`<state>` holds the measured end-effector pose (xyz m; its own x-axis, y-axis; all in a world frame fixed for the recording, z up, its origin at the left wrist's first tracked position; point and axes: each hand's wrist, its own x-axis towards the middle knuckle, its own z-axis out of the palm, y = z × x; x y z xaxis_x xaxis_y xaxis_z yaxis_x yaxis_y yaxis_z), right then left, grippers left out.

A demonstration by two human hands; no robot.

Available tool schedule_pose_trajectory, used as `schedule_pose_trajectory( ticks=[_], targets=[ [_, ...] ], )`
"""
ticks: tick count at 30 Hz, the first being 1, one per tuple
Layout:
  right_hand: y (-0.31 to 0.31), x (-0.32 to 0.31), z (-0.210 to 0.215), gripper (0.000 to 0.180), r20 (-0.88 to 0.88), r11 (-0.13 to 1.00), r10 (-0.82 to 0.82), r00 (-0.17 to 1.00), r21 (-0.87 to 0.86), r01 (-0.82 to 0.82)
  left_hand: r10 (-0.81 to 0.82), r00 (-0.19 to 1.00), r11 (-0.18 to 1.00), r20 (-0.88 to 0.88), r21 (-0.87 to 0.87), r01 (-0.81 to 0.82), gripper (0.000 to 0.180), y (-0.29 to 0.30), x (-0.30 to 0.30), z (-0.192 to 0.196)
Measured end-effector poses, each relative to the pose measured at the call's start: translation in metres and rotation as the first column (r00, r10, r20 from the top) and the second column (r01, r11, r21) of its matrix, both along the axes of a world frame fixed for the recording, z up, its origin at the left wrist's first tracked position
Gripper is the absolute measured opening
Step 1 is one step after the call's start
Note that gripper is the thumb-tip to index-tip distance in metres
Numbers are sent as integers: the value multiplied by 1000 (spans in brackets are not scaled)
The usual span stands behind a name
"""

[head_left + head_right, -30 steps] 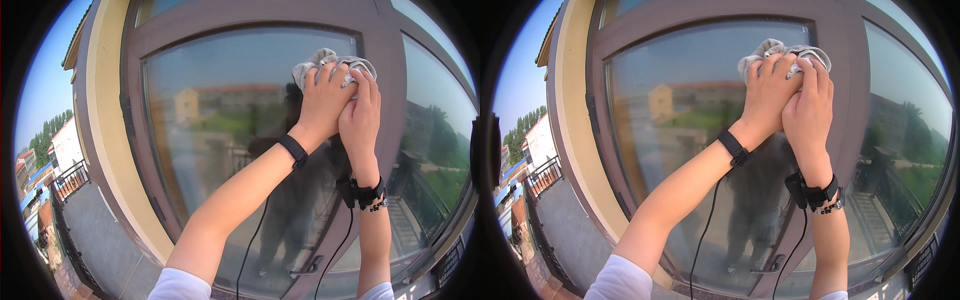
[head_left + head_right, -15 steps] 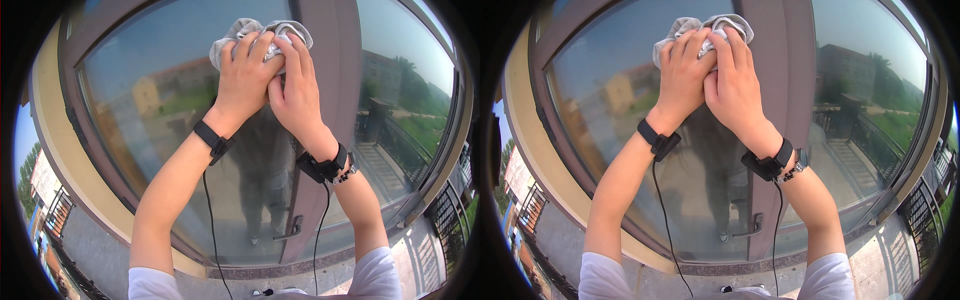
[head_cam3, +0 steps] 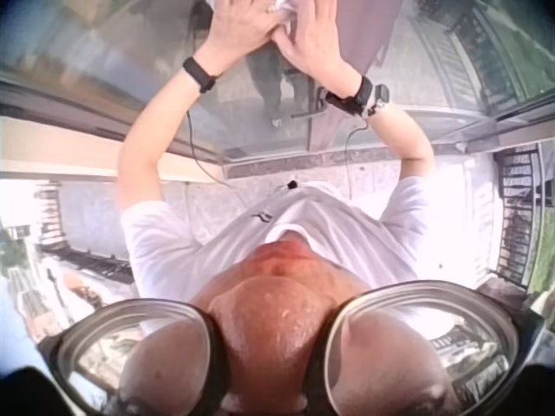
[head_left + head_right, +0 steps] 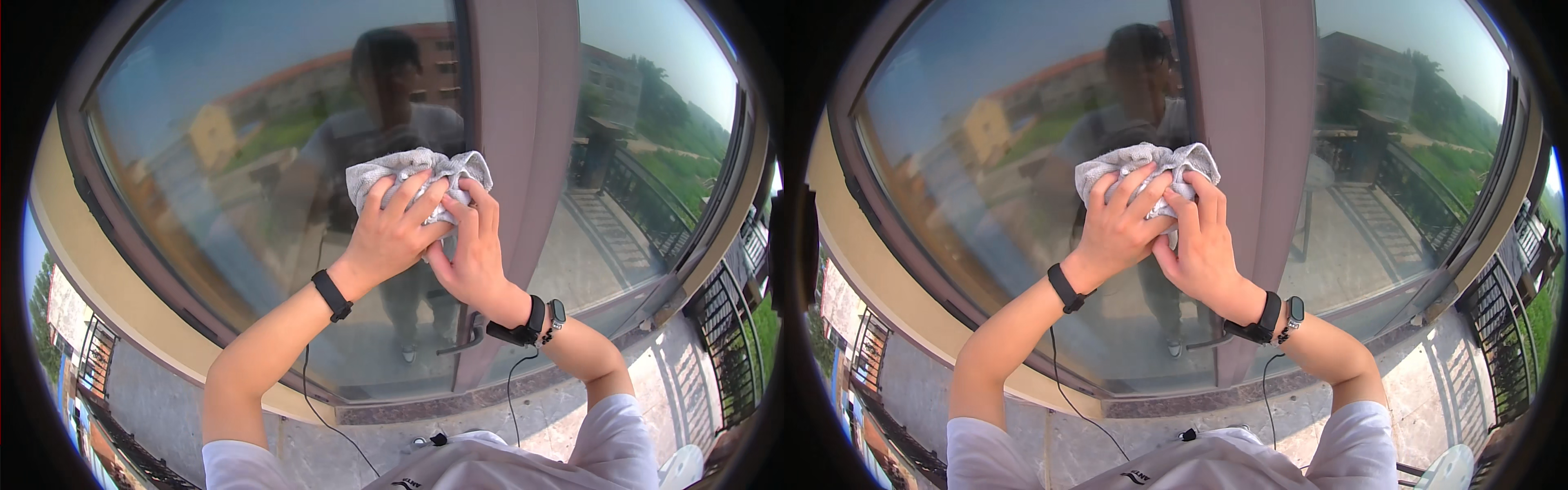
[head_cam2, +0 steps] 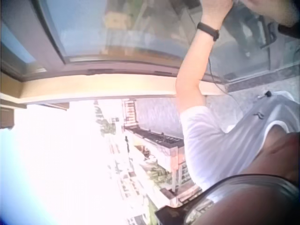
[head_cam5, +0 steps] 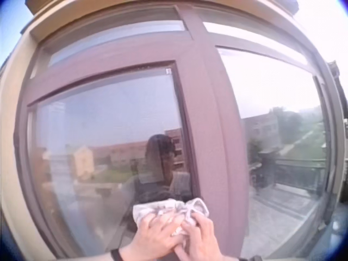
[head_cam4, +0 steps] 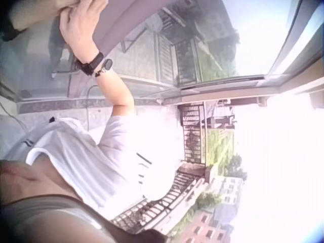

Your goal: The person wipes the glass pane and the handle of a balcony door with a cloth.

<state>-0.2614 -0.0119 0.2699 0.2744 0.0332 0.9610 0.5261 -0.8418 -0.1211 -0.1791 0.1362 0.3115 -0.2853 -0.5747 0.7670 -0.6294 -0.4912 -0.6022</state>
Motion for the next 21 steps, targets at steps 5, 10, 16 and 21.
schedule_pose_trajectory(
  ticks=[5, 10, 16, 21],
  targets=[
    [-9, 5, -22, 76, 8, 993, 81, 997, -89, -80, -29, 999, 999, 27, 46, 28, 6, 9, 4, -10],
    [-19, 36, 146, 63, 317, 968, 90, 944, -251, -8, 24, 984, 980, 175, -198, 11, 15, 1, 19, 135],
    [-30, 33, 212, 48, 364, 940, 184, 913, -338, -55, -109, 971, 957, 214, -241, 161, 28, -18, -3, 184],
    [-16, 39, 71, 58, 290, 990, -21, 957, -124, 60, 35, 999, 984, 7, -173, -33, 13, -7, 13, 53]
  ],
)
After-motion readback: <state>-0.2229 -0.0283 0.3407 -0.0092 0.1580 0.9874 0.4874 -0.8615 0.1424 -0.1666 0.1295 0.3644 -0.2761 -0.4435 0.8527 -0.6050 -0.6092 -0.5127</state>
